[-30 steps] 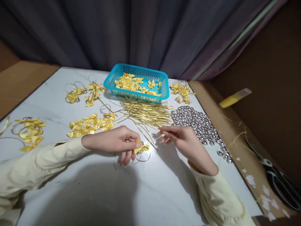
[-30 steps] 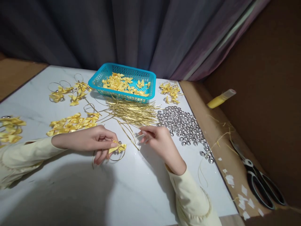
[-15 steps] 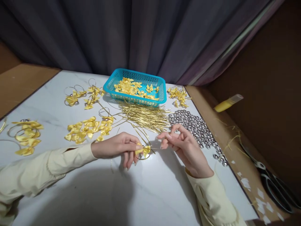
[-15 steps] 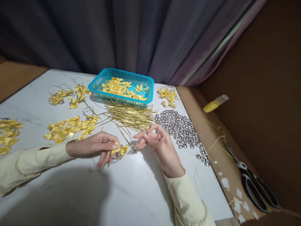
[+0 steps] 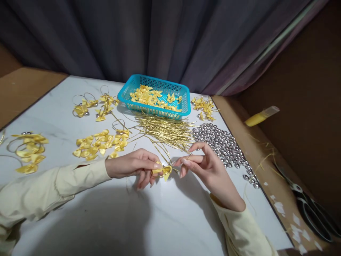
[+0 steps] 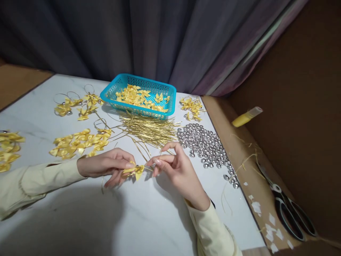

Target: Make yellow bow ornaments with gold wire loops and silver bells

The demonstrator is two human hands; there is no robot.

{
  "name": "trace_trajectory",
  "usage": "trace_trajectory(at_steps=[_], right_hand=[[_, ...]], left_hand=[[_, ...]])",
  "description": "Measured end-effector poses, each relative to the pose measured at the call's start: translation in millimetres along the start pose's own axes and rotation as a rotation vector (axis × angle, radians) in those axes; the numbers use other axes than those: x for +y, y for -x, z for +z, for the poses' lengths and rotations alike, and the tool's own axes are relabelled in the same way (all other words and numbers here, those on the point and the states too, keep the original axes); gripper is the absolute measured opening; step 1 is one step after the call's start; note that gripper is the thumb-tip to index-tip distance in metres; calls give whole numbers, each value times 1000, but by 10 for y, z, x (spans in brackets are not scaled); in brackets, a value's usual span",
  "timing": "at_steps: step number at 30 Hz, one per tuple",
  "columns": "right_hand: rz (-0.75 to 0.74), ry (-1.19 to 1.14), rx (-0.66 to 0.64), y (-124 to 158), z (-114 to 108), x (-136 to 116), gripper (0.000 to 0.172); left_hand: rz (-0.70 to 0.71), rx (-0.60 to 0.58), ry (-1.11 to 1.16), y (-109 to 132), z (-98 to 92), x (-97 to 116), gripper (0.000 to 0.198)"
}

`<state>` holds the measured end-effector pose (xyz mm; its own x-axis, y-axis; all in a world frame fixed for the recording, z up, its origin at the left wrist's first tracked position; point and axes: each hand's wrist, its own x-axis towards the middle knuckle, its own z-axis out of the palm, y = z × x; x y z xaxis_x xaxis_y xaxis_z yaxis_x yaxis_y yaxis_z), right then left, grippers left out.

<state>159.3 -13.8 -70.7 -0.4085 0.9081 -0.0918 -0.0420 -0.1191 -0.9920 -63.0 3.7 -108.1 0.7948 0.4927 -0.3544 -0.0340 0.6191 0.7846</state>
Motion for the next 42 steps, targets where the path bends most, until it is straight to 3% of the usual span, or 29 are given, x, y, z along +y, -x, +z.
trace_trajectory(at_steps=[5, 13, 19, 26, 34, 42], right_hand=[[37, 113, 4, 15, 50, -9, 13], [87, 90, 68, 47, 127, -61, 9], [139, 134, -5, 47, 136, -66, 6], [181, 164, -57, 27, 159, -45, 7], [17, 348, -108, 12, 139, -22, 12], [-215, 560, -7, 52, 154, -2, 17]], left_hand=[[-15, 6, 46, -8, 1, 10, 23], [2, 63, 191, -18, -17, -5, 22], [12, 70, 264, -34, -30, -6, 21], [21, 75, 161, -34, -36, -18, 24], [6, 84, 151, -17, -14, -7, 26], [9, 74, 143, -29, -33, -13, 23]])
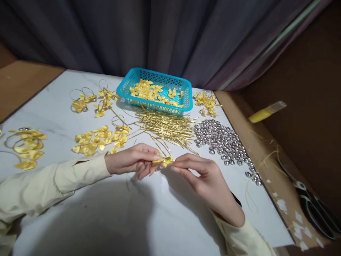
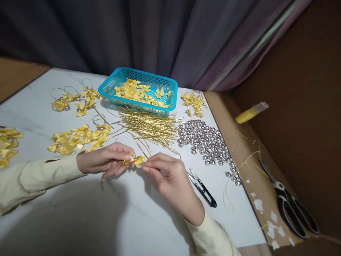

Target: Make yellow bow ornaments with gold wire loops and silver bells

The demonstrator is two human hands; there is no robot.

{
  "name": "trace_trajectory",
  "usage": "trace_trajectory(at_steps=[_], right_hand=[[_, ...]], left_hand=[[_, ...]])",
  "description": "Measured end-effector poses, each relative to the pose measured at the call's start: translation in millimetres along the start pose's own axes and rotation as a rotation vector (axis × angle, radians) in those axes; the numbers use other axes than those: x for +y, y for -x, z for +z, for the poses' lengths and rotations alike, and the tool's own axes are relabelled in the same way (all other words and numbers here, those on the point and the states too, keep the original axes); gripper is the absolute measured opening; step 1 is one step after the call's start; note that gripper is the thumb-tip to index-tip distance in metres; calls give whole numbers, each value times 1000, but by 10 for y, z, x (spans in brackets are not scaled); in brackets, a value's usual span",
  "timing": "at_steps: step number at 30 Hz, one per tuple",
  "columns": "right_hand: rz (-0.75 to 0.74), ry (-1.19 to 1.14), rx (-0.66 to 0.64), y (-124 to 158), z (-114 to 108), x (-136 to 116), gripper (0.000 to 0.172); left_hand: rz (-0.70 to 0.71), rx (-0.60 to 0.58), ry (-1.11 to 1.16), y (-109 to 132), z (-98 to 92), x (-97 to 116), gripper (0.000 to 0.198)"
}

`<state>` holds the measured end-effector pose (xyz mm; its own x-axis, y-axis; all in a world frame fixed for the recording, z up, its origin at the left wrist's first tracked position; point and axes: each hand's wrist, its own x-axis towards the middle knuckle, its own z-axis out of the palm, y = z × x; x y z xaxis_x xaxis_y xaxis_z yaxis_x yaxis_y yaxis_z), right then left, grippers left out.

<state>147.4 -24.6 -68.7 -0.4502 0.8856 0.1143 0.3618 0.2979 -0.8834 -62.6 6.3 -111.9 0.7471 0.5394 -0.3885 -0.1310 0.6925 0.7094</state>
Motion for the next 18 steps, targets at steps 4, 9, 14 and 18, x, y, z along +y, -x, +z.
trace_trajectory(at_steps=[4, 9, 14, 18], right_hand=[[-169, 145, 100, 54, 11, 29, 21], [-221, 164, 141, 76, 23, 37, 24], [-227, 203, 134, 66, 0, 23, 22], [-332, 321, 57, 71, -53, 57, 26]], left_hand=[[-1, 7, -12, 1, -1, -8, 22], [-7, 5, -41, -4, -1, 2, 24], [-9, 10, -71, 6, 8, 19, 24], [0, -45, -61, 16, 0, 8, 22]])
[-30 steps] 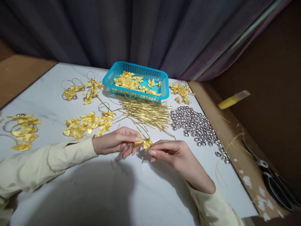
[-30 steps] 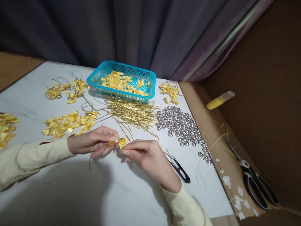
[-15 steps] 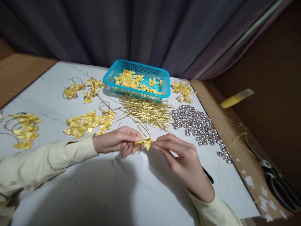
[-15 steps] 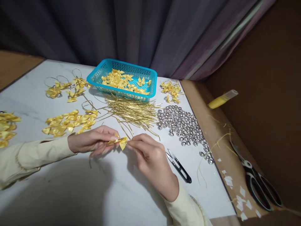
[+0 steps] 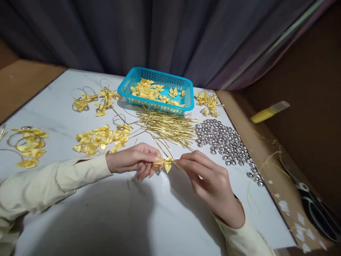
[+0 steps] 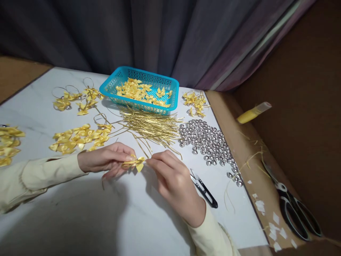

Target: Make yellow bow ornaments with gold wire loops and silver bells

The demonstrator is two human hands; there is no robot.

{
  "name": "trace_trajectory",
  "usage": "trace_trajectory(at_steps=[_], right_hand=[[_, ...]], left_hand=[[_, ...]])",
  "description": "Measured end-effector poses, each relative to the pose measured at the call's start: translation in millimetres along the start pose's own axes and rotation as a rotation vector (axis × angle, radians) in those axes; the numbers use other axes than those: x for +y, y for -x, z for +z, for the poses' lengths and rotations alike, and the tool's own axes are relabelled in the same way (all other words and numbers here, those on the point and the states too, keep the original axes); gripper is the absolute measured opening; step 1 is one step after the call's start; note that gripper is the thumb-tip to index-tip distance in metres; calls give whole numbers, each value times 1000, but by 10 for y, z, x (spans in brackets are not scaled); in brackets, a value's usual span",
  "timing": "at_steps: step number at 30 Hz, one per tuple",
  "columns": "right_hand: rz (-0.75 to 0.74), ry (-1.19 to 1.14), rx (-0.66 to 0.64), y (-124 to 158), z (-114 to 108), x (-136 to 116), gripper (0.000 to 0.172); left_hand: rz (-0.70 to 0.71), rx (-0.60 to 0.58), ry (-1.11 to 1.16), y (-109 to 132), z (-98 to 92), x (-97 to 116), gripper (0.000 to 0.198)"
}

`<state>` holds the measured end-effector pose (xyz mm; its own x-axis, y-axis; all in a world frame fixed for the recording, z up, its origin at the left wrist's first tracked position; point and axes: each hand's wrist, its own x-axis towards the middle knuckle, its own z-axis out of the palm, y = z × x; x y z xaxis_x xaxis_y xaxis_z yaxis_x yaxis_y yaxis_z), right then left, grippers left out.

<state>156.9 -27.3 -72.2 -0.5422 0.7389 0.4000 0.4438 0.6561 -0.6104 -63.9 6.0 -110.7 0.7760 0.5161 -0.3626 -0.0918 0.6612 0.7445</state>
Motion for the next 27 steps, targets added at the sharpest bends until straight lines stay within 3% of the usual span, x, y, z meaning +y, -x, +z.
trace_trajectory(at_steps=[5, 9, 20, 27], right_hand=[[-183, 137, -92, 37, -40, 60, 37], [-154, 36, -80, 48, -38, 50, 39], [321, -380, -84, -51, 7, -135, 20], [764, -660, -112, -89, 21, -138, 14]], left_hand=[[-30, -70, -15, 8, -13, -3, 19], [-78, -108, -66, 23, 15, 18, 19], [-64, -113, -81, 42, 24, 21, 21], [15, -79, -150, 48, 41, 12, 22]])
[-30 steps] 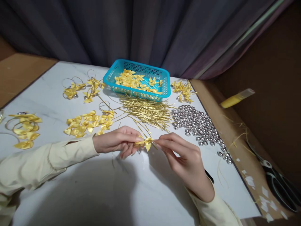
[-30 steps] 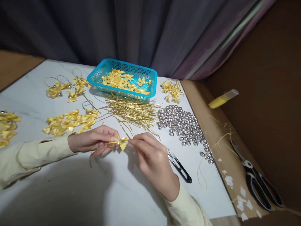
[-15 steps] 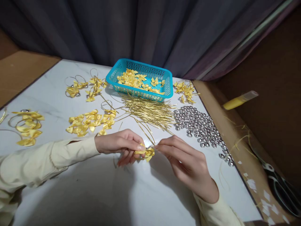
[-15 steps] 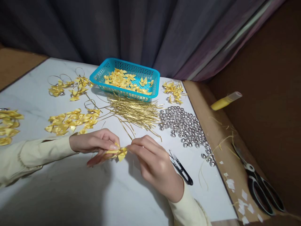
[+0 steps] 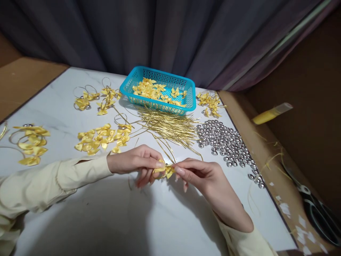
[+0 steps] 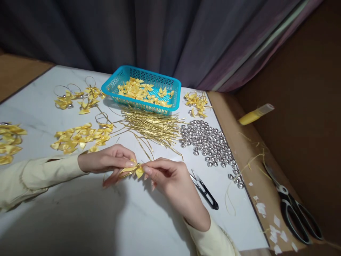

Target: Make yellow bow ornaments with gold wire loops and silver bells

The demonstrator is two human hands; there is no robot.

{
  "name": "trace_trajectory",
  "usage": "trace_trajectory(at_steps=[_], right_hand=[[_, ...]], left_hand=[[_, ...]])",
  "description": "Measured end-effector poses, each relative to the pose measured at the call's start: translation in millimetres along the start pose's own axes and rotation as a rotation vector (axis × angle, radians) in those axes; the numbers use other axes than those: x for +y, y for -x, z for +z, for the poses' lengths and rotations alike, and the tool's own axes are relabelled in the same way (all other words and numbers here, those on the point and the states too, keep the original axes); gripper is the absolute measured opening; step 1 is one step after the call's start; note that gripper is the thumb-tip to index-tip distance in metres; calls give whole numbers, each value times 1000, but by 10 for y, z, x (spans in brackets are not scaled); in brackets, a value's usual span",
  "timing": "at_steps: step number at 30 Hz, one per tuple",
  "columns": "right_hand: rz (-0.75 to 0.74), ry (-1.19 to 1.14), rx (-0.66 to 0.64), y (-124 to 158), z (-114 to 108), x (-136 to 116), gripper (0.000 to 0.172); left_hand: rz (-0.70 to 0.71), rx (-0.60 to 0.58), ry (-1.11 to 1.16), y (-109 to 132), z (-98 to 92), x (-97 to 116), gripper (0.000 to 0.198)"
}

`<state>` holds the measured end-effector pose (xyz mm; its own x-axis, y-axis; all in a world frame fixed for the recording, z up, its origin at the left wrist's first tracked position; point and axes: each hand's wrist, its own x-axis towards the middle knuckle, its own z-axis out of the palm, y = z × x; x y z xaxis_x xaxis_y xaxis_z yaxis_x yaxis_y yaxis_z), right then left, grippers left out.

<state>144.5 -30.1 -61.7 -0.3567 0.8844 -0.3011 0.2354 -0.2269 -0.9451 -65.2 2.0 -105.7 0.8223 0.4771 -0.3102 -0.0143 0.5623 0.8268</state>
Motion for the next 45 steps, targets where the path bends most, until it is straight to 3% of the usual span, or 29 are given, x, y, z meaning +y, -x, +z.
trace_trajectory(at_steps=[5, 17, 21, 27, 40, 45], right_hand=[[107, -96, -9, -39, 11, -1, 13], [131, -155, -18, -49, 12, 25, 16], [145, -272, -77, -60, 17, 54, 15], [178, -447, -165, -92, 27, 86, 11], [160, -468, -173, -95, 32, 83, 13], [169, -481, -121, -111, 74, 117, 11]], left_hand=[[32, 68, -195, 5, 102, -17, 25], [302, 301, -670, 13, 160, -127, 26], [330, 367, -641, 7, 179, -115, 23], [331, 367, -549, 4, 182, -105, 20], [279, 396, -288, 18, 212, -47, 22], [267, 371, -238, 10, 189, -52, 26]])
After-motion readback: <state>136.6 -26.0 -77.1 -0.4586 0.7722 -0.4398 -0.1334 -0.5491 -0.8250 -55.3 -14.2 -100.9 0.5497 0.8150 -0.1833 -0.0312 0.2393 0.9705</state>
